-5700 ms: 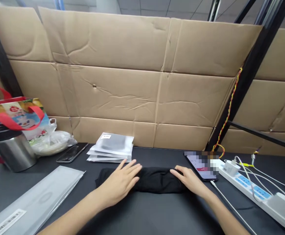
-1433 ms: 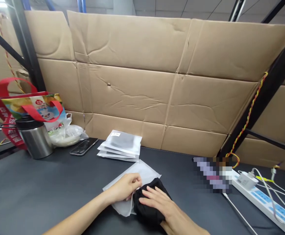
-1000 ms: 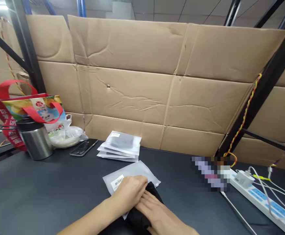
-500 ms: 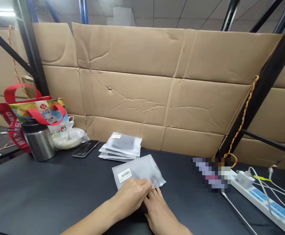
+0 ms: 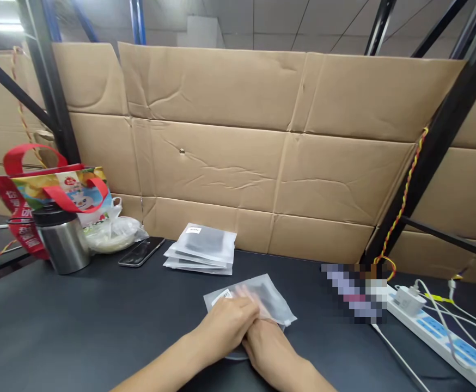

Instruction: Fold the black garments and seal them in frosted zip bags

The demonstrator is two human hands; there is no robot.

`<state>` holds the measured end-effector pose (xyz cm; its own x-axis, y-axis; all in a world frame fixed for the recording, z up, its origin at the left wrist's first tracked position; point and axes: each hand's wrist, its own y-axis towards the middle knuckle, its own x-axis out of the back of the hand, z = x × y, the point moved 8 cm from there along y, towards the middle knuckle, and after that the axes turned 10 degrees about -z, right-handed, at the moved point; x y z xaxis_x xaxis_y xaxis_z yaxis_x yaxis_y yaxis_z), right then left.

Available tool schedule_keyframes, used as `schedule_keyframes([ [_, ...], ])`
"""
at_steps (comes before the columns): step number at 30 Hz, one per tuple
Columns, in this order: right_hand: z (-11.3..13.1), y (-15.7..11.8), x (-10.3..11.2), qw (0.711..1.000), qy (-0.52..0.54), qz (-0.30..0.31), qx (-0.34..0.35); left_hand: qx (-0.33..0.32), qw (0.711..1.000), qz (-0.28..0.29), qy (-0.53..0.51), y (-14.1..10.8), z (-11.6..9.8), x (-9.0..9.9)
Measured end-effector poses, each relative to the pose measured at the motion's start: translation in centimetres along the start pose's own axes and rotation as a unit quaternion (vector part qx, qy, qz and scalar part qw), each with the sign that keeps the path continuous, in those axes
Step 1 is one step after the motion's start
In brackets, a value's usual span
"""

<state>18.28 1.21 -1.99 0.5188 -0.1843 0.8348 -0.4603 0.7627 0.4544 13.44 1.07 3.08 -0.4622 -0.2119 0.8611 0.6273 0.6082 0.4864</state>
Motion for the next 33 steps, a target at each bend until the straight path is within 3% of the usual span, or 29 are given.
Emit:
schedule_keyframes([
  [5, 1.4, -4.0, 1.6, 0.981, -0.097, -0.076, 0.148, 0.014, 1.0, -0.012, -0.017, -0.3, 0.7, -0.3],
  [7, 1.4, -4.6, 1.9, 0.976, -0.11, -0.095, 0.162, 0.007, 1.0, -0.007, -0.025, -0.3, 0.2, -0.5],
  [11, 0.2, -3.7, 1.4, 0.995, -0.072, -0.027, 0.059, -0.011, 0.999, 0.009, -0.034, -0.3, -1.0, -0.9],
  [14, 0.5, -3.0, 1.9, 0.999, -0.034, 0.011, 0.033, 0.006, 1.0, -0.003, -0.03, -0.6, -0.4, -0.2],
  [19, 0.3, -2.9, 4.9, 0.996, 0.066, -0.027, 0.047, -0.023, 0.999, -0.003, -0.022, -2.8, 1.6, -0.2],
  [21, -1.6, -2.5, 6.4, 0.994, 0.077, -0.078, 0.012, -0.049, 0.999, 0.015, 0.0, -3.7, 2.1, -1.0],
  [23, -4.8, -2.1, 7.7, 0.988, 0.05, -0.126, -0.073, -0.063, 0.998, 0.021, 0.021, -4.2, 2.3, -1.5],
  [26, -9.3, -1.9, 7.5, 0.973, 0.045, -0.116, -0.196, -0.081, 0.996, 0.035, 0.033, -4.3, 2.1, -1.3],
  [30, -11.4, -2.1, 5.8, 0.97, 0.07, -0.088, -0.218, -0.074, 0.994, 0.058, 0.057, -3.1, 0.5, -0.8],
  [33, -11.7, -2.4, 5.1, 0.968, 0.077, -0.098, -0.218, -0.03, 0.993, 0.071, 0.084, -0.9, -1.3, -1.7],
])
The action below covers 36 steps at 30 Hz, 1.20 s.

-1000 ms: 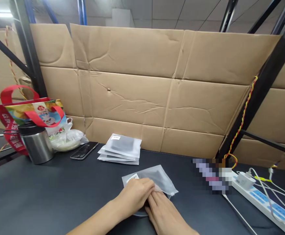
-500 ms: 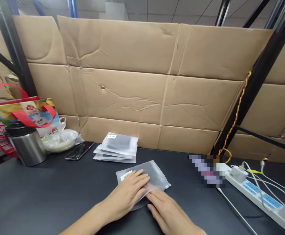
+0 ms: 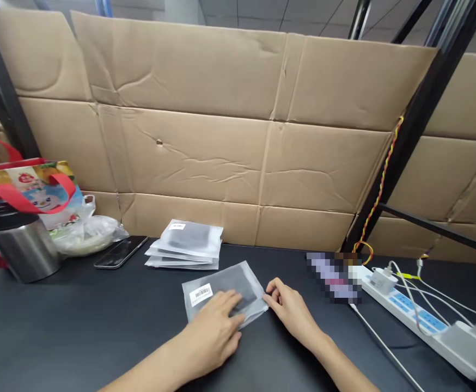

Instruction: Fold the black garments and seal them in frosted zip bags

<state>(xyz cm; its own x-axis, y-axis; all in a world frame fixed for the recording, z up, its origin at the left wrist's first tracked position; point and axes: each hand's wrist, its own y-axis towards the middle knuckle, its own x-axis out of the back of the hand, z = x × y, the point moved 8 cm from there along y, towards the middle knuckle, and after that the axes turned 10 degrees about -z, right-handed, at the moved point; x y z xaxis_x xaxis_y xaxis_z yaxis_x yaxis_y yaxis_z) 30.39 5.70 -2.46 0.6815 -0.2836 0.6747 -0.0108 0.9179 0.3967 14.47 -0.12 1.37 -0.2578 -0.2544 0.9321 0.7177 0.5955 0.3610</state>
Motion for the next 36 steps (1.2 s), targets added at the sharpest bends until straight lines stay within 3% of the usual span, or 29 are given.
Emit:
schedule_keyframes([
  [3, -0.1, -0.1, -0.1, 1.0, 0.011, -0.007, -0.002, 0.027, 0.999, 0.023, 0.019, 3.3, -1.8, -1.7],
  [6, -0.1, -0.2, 0.0, 1.0, 0.018, -0.009, 0.004, 0.012, 0.999, 0.035, 0.023, 5.9, -2.9, -3.6],
  [10, 0.1, -0.3, 0.0, 1.0, 0.019, -0.009, 0.012, -0.015, 0.999, 0.043, 0.029, 6.3, -2.8, -4.7],
  [14, 0.3, -0.4, 0.0, 1.0, 0.019, -0.011, 0.012, -0.019, 0.997, 0.05, 0.05, 3.2, -1.5, -3.8],
  [21, 0.3, -0.5, 0.1, 1.0, 0.02, 0.001, 0.002, 0.013, 0.996, 0.057, 0.065, -6.1, 2.9, -1.3],
  [23, 0.2, -0.5, 0.1, 1.0, 0.021, 0.005, -0.002, 0.058, 0.997, 0.032, 0.03, -7.8, 4.4, -0.6],
  [25, 0.0, -0.4, 0.0, 1.0, 0.022, 0.009, -0.006, 0.159, 0.986, -0.013, -0.041, -8.7, 6.6, 0.1],
  [27, -0.1, -0.4, -0.1, 1.0, 0.023, 0.015, -0.009, 0.297, 0.941, -0.058, -0.153, -9.3, 9.0, 0.4],
  [29, -0.2, -0.4, -0.1, 0.999, 0.024, 0.022, -0.009, 0.409, 0.852, -0.083, -0.316, -9.3, 10.6, -0.1],
  [31, -0.1, -0.5, -0.1, 0.999, 0.023, 0.032, -0.006, 0.451, 0.744, -0.078, -0.487, -8.3, 10.4, -1.2],
  [33, 0.0, -0.5, -0.2, 0.999, 0.024, 0.044, -0.004, 0.442, 0.667, -0.058, -0.597, -6.6, 9.3, -2.1],
  [34, 0.0, -0.6, -0.2, 0.998, 0.027, 0.052, -0.002, 0.435, 0.651, -0.051, -0.621, -5.9, 8.7, -2.4],
  [36, 0.0, -0.6, -0.2, 0.997, 0.042, 0.062, -0.004, 0.424, 0.648, -0.058, -0.63, -4.7, 7.8, -2.9],
])
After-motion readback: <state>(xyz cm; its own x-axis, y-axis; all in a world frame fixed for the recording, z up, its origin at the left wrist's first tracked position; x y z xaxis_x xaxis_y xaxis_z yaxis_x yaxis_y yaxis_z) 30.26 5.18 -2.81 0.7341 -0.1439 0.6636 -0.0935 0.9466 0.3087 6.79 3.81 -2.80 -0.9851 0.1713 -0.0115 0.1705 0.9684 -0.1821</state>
